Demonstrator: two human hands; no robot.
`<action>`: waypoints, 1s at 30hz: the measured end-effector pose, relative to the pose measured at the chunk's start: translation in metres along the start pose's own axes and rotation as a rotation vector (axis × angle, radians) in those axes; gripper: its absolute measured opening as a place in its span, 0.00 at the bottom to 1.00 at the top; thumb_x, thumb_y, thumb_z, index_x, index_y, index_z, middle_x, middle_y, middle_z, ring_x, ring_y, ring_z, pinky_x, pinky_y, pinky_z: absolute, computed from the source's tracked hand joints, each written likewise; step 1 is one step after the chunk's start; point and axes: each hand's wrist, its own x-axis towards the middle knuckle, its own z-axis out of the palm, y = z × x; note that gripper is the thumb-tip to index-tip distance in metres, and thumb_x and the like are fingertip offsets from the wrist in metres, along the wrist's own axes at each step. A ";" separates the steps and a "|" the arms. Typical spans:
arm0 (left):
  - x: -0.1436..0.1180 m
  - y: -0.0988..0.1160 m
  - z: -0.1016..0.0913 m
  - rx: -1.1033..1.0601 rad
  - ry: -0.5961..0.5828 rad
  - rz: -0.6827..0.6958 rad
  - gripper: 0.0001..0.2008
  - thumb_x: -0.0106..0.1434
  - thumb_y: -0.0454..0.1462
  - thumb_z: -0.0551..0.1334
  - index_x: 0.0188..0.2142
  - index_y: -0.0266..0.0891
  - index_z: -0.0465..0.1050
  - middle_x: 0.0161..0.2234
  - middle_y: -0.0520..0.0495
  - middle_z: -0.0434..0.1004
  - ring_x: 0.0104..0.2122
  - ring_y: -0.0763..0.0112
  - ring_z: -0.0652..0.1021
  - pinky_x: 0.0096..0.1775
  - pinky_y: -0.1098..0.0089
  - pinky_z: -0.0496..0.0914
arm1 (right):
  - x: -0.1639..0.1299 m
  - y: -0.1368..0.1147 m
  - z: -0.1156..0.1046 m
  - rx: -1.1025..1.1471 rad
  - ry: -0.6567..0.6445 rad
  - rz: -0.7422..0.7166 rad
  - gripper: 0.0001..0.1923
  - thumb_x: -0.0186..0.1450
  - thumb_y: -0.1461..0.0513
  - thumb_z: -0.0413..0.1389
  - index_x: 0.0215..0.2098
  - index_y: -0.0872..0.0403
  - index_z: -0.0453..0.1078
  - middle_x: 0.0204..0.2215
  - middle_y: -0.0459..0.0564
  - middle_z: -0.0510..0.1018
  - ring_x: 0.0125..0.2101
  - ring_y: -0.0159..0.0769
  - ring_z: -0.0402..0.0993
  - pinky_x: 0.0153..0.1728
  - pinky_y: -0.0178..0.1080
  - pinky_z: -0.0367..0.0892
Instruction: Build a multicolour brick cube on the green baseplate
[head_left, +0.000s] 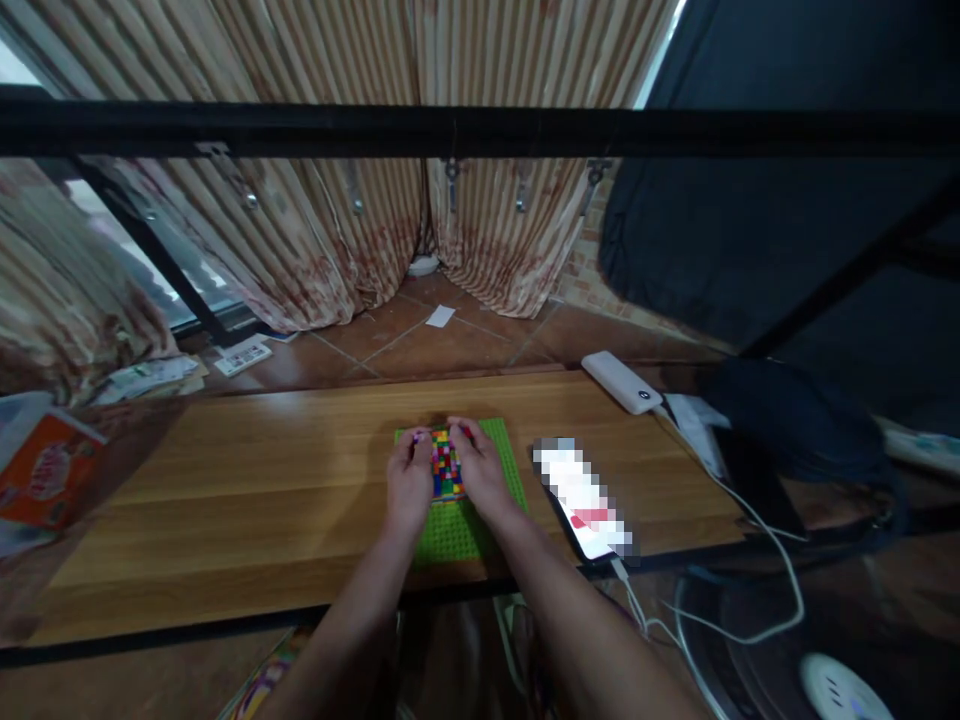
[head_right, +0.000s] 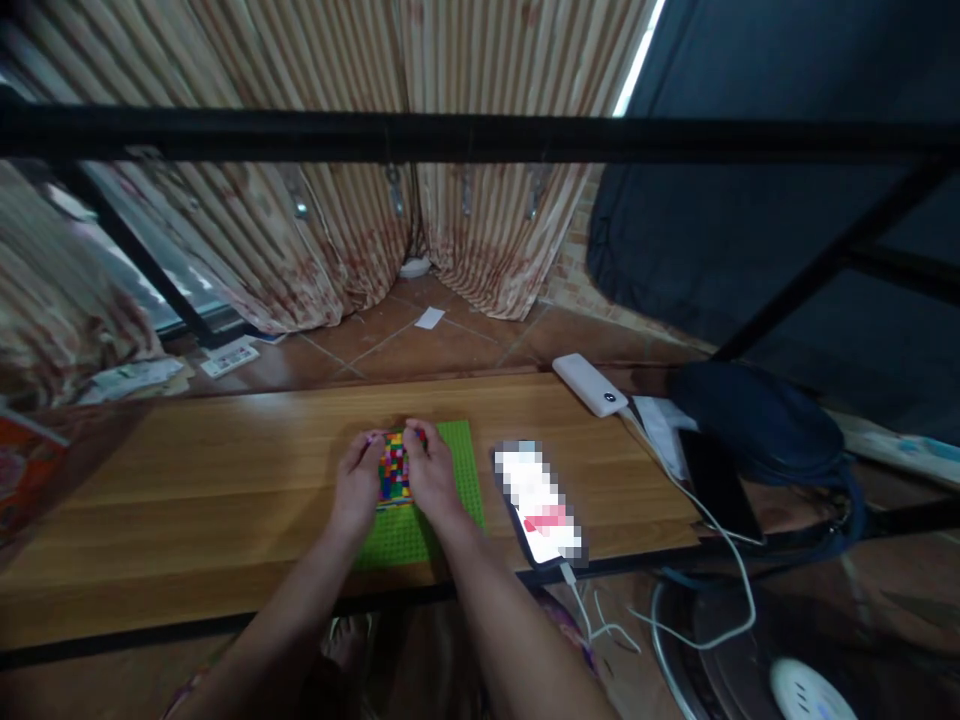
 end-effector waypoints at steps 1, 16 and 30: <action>0.001 0.000 0.001 0.012 0.014 0.001 0.10 0.58 0.42 0.58 0.34 0.39 0.72 0.31 0.51 0.74 0.33 0.69 0.73 0.38 0.71 0.67 | 0.002 -0.001 0.001 0.001 0.000 0.003 0.13 0.65 0.53 0.51 0.42 0.49 0.72 0.43 0.47 0.79 0.45 0.37 0.74 0.49 0.39 0.65; 0.011 0.007 0.007 -0.054 0.104 -0.062 0.13 0.55 0.44 0.58 0.32 0.38 0.74 0.31 0.52 0.75 0.33 0.70 0.74 0.37 0.72 0.67 | 0.014 -0.011 0.006 -0.053 0.019 0.041 0.12 0.65 0.55 0.51 0.40 0.50 0.73 0.40 0.48 0.79 0.43 0.39 0.74 0.48 0.41 0.65; 0.012 0.003 0.007 -0.070 0.081 -0.016 0.11 0.56 0.42 0.57 0.31 0.38 0.73 0.29 0.51 0.74 0.31 0.70 0.73 0.35 0.72 0.67 | 0.013 -0.009 0.005 -0.044 0.031 0.027 0.11 0.63 0.54 0.52 0.37 0.49 0.72 0.38 0.47 0.79 0.41 0.39 0.73 0.46 0.40 0.64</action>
